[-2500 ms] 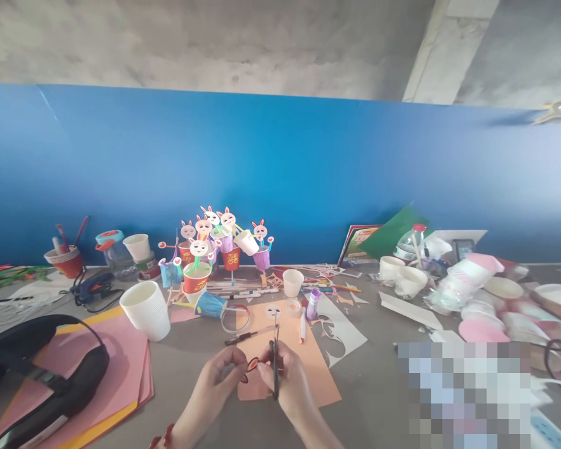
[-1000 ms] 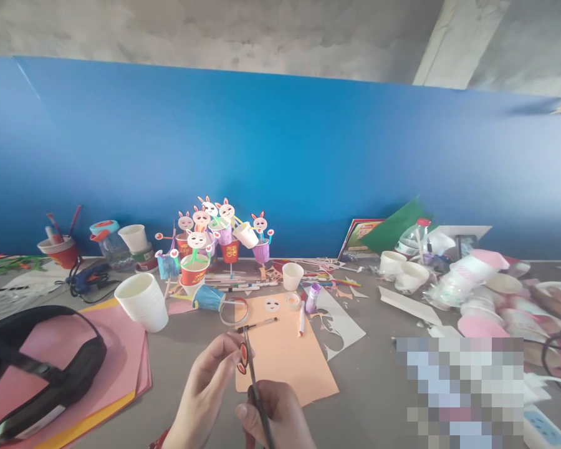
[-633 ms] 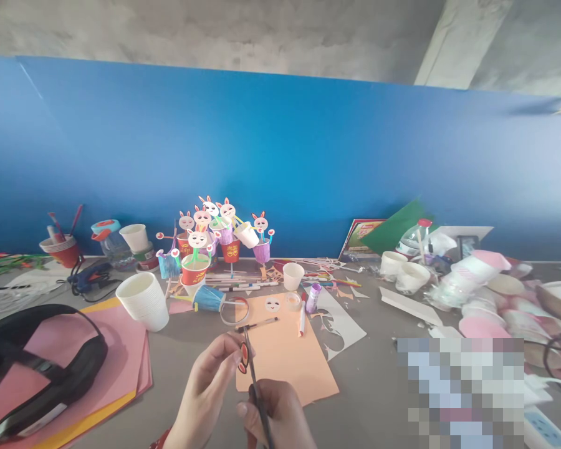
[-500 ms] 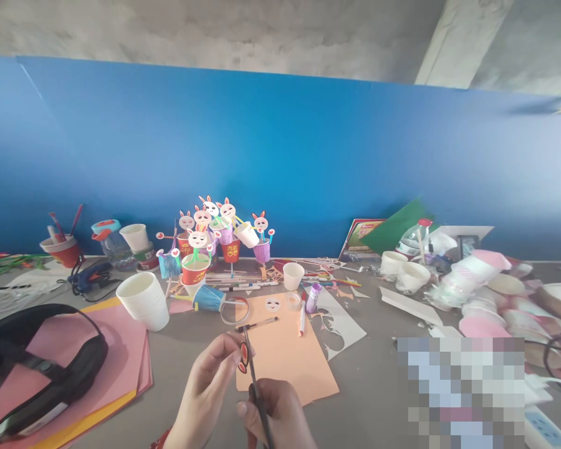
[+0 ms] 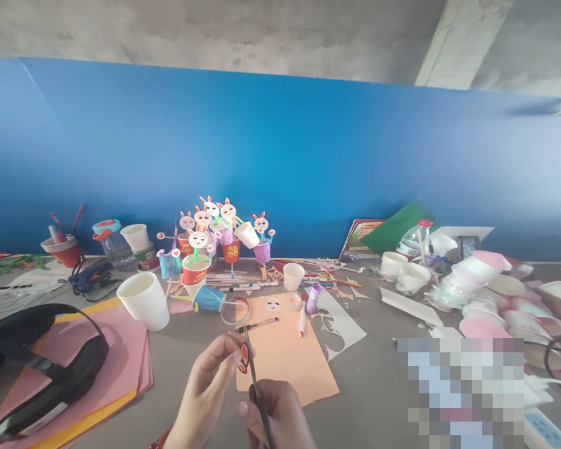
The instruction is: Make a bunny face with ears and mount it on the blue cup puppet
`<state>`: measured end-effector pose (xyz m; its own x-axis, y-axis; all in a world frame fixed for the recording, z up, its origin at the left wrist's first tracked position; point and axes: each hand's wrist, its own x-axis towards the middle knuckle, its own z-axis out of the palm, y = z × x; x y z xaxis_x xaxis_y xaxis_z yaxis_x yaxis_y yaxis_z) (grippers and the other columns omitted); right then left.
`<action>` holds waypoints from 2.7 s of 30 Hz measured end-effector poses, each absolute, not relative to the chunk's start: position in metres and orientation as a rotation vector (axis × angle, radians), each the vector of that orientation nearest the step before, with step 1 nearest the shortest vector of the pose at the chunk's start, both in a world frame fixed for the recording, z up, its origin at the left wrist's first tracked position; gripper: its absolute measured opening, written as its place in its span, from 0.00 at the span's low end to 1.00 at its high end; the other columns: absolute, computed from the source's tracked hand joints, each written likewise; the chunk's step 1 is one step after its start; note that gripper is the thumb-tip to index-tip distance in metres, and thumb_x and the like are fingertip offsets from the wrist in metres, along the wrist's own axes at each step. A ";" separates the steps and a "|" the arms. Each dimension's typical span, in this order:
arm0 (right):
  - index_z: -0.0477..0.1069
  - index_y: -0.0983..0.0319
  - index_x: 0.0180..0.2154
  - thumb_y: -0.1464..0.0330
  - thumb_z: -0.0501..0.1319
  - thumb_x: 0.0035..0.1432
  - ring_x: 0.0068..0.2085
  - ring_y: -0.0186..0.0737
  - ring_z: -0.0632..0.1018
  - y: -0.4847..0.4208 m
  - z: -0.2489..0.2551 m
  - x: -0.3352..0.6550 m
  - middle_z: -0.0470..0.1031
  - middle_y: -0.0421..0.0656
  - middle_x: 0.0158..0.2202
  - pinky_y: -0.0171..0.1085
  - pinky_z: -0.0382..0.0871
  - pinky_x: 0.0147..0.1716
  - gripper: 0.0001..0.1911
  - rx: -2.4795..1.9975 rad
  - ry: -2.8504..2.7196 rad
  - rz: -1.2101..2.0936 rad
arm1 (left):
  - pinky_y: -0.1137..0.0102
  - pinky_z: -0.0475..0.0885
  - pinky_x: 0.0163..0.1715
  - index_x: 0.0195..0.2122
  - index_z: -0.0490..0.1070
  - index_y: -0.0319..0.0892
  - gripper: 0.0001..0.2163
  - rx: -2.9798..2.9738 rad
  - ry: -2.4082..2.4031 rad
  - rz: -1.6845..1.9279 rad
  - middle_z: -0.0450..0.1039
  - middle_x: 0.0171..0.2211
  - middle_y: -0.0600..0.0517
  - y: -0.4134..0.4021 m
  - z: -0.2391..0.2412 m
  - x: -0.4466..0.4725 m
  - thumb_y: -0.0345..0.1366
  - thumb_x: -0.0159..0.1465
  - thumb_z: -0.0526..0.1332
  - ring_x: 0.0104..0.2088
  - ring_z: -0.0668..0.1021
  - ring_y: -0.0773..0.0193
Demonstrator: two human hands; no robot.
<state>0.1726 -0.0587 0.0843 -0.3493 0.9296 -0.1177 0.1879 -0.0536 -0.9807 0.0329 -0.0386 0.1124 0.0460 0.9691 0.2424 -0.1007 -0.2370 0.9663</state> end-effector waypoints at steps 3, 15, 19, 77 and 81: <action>0.59 0.59 0.21 0.35 0.54 0.49 0.18 0.33 0.64 -0.060 0.086 0.172 0.61 0.36 0.15 0.32 0.53 0.20 0.33 -1.231 -1.557 1.479 | 0.72 0.65 0.35 0.27 0.67 0.42 0.12 1.349 0.960 1.385 0.70 0.29 0.52 -0.038 0.112 0.032 0.40 0.66 0.57 0.32 0.71 0.62; 0.59 0.59 0.21 0.35 0.53 0.49 0.19 0.33 0.64 -0.061 0.092 0.175 0.60 0.36 0.15 0.32 0.53 0.19 0.33 -1.279 -1.574 1.460 | 0.72 0.65 0.34 0.27 0.66 0.42 0.12 1.362 0.966 1.369 0.69 0.28 0.53 -0.038 0.114 0.031 0.41 0.66 0.56 0.31 0.70 0.63; 0.59 0.59 0.21 0.35 0.53 0.49 0.19 0.33 0.63 -0.061 0.090 0.175 0.60 0.36 0.15 0.32 0.52 0.19 0.33 -1.280 -1.565 1.469 | 0.72 0.64 0.34 0.27 0.66 0.42 0.12 1.373 0.963 1.370 0.68 0.28 0.53 -0.037 0.114 0.031 0.41 0.66 0.56 0.30 0.70 0.62; 0.58 0.58 0.21 0.35 0.52 0.49 0.17 0.32 0.62 -0.060 0.076 0.170 0.60 0.35 0.13 0.33 0.52 0.18 0.33 -1.231 -1.563 1.463 | 0.72 0.65 0.36 0.30 0.67 0.43 0.11 1.350 0.995 1.389 0.69 0.30 0.52 -0.041 0.109 0.037 0.41 0.68 0.55 0.33 0.71 0.63; 0.60 0.59 0.19 0.36 0.53 0.51 0.18 0.32 0.61 -0.053 0.073 0.178 0.61 0.36 0.13 0.33 0.51 0.19 0.33 -1.205 -1.559 1.384 | 0.71 0.65 0.39 0.29 0.65 0.43 0.11 1.360 0.969 1.354 0.71 0.33 0.51 -0.040 0.110 0.034 0.40 0.68 0.54 0.36 0.72 0.62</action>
